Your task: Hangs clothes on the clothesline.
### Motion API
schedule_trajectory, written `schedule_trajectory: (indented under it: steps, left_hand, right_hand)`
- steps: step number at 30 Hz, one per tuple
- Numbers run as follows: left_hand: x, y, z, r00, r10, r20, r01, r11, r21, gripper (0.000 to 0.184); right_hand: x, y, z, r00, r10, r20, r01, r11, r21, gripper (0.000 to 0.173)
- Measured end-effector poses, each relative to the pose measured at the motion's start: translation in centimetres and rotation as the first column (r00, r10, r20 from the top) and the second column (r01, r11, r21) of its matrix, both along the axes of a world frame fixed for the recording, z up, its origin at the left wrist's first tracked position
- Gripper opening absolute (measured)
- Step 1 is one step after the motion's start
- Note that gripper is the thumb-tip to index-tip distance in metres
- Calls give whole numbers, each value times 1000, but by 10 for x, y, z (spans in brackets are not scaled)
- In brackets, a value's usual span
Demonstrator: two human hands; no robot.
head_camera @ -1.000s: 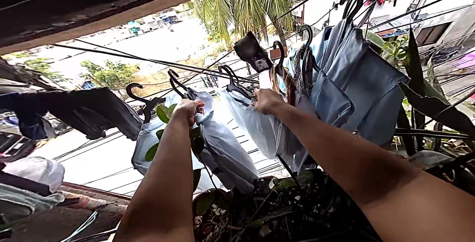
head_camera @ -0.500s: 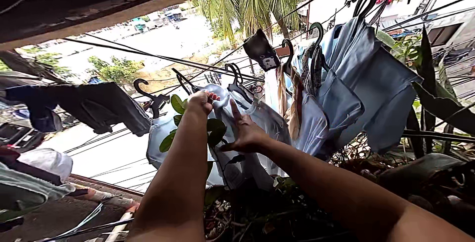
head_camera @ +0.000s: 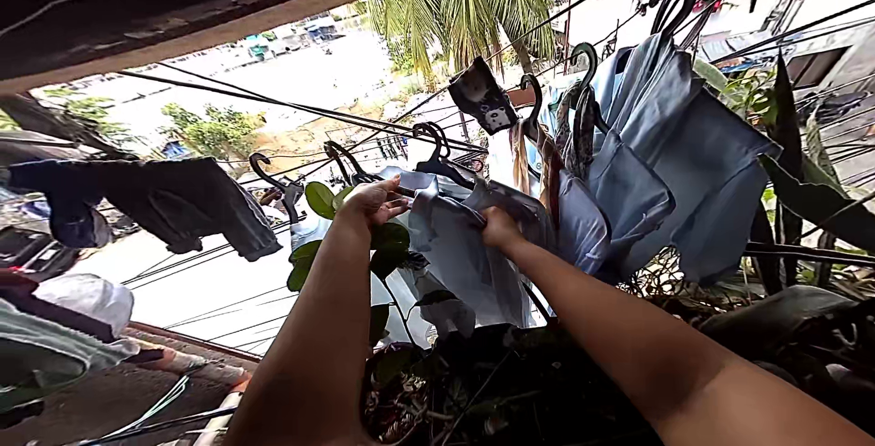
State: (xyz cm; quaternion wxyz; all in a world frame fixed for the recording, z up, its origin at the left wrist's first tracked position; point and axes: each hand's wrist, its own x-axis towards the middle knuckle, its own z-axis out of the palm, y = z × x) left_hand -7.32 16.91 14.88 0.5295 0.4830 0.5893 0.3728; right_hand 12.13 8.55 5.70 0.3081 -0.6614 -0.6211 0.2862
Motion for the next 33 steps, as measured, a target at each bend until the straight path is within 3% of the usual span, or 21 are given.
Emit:
schedule_trajectory:
  steps: [6, 11, 14, 18, 22, 25, 27, 29, 30, 31, 33]
  left_hand:
    - [-14, -28, 26, 970, -49, -238, 81, 989, 124, 49]
    - [-42, -29, 33, 908, 79, -411, 48, 956, 290, 31]
    - [-58, -21, 21, 880, 128, -458, 25, 949, 314, 32]
    - [-71, -10, 10, 895, 172, -411, -39, 949, 313, 45]
    - [-60, 3, 9, 927, 242, -285, -113, 908, 404, 51]
    - [-45, 13, 12, 915, 261, -308, -86, 870, 485, 57]
    - [-38, 20, 16, 864, 308, -398, -50, 839, 542, 44]
    - [-36, 25, 17, 848, 332, -413, -44, 821, 569, 38]
    - [-36, 27, 16, 856, 330, -397, -48, 817, 575, 38]
    - [-38, 28, 15, 875, 320, -363, -57, 813, 580, 38]
    - [-47, 28, 11, 932, 259, -254, -70, 815, 575, 40]
  right_hand:
    - [3, 2, -4, 1000, 7, 13, -6, 999, -39, 28]
    - [-2, 1, 0, 996, 57, 70, -48, 992, -118, 27]
    - [1, 3, -1, 995, 70, 73, -61, 991, -116, 28]
    - [1, 0, 0, 977, 155, 144, -129, 977, -170, 28]
    - [-8, -13, -3, 996, -51, -77, 43, 994, -99, 29]
    - [-7, -1, -1, 995, -71, -67, 62, 990, -127, 32]
    - [-8, -1, 1, 1000, -8, -21, 6, 995, -102, 45]
    - [-14, -2, -1, 998, 51, -22, -51, 999, -12, 69]
    - [-18, -1, -1, 997, 75, -13, -75, 997, 21, 72]
    - [-23, 0, 1, 995, 96, 8, -96, 994, 50, 69]
    - [-34, 0, 11, 993, 117, 36, -120, 987, 107, 46]
